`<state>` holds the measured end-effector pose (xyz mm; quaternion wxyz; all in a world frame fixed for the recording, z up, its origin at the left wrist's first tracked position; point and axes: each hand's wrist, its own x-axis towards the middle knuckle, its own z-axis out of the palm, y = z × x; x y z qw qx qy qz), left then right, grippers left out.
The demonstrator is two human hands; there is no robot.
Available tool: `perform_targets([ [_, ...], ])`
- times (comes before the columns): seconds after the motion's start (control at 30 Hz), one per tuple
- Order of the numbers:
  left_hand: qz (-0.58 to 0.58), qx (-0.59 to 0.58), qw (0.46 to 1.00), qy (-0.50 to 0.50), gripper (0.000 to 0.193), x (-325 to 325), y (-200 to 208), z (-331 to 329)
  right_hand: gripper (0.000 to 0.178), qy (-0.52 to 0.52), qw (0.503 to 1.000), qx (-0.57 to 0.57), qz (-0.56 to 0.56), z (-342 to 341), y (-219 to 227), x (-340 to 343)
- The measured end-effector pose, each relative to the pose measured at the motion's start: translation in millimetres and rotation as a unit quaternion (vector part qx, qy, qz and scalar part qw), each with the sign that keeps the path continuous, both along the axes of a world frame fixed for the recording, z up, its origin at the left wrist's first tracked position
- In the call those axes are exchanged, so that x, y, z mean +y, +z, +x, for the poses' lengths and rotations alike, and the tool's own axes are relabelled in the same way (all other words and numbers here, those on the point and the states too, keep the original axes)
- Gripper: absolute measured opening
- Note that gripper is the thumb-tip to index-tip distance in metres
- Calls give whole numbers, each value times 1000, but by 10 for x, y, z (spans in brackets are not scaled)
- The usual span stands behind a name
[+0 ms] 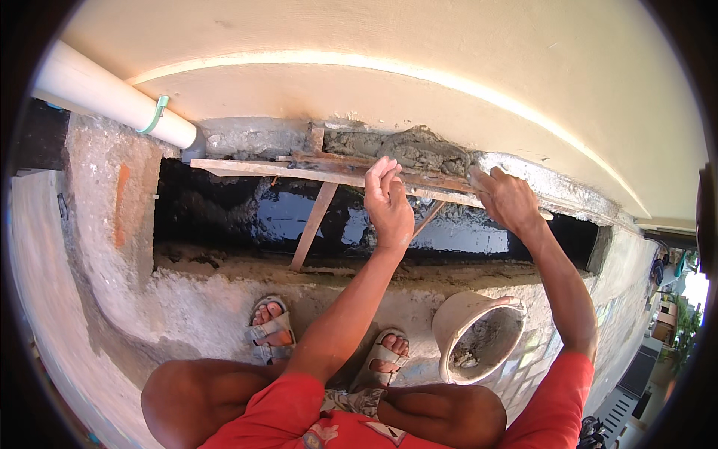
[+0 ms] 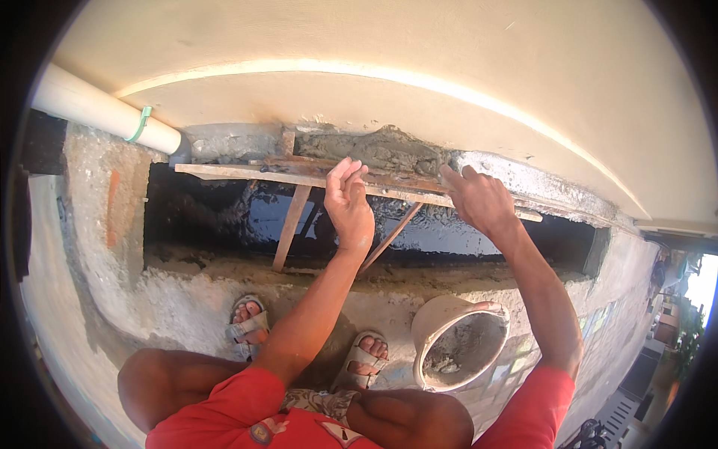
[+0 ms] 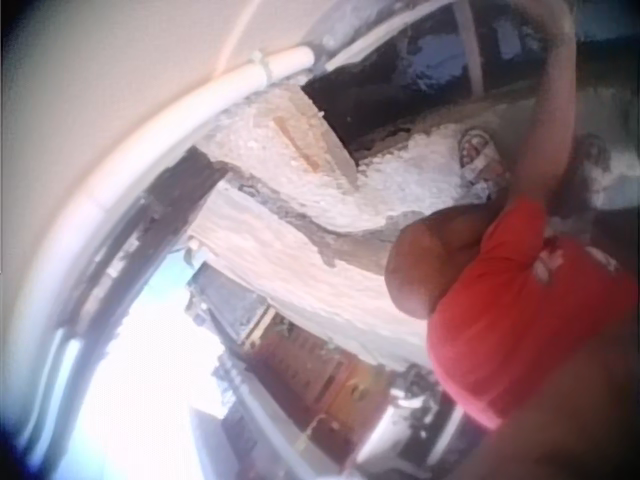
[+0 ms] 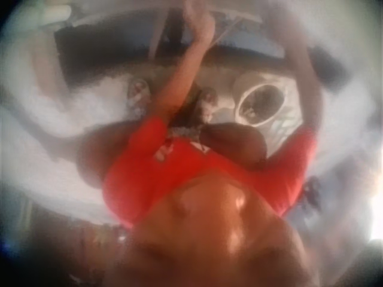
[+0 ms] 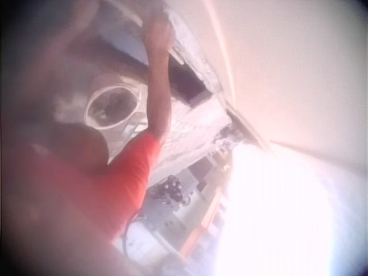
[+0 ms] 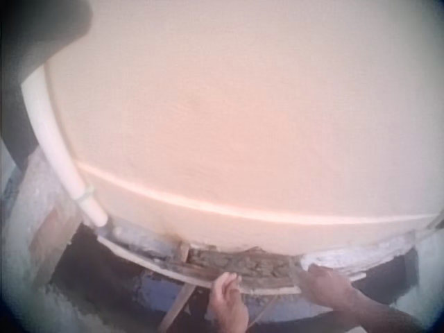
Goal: The person mixes cement and sand on the floor using a hoe, then scoops the mixture into a bucket. They carry the bucket to a wall opening and apply the cement to the wall using a trowel.
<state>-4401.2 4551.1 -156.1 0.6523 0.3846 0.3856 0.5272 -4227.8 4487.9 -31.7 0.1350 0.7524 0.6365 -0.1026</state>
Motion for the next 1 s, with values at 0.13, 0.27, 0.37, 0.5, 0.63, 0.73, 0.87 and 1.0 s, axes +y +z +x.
perform_targets([
  [0.13,60,132,989,-13,34,134,46,-118,39,67,989,-101,-86,298,55,-99],
  [0.27,68,175,982,-18,33,239,42,-248,41,12,999,-34,-5,0,420,-28],
  [0.37,69,167,983,-12,31,205,7,-195,41,46,997,-10,58,8,104,66],
  [0.5,79,150,985,-40,33,251,4,-211,39,41,990,-110,-72,145,-25,106],
  [0.63,73,135,987,-39,33,352,-5,-204,42,16,998,3,56,-100,224,139],
  [0.73,175,196,964,-34,31,537,-96,-93,41,55,996,-63,4,47,-103,97],
  [0.87,210,272,937,-60,25,706,-120,-94,40,33,998,-47,26,-25,101,135],
  [1.0,251,418,863,-132,24,699,-82,0,41,46,996,-75,8,201,-212,24],
])
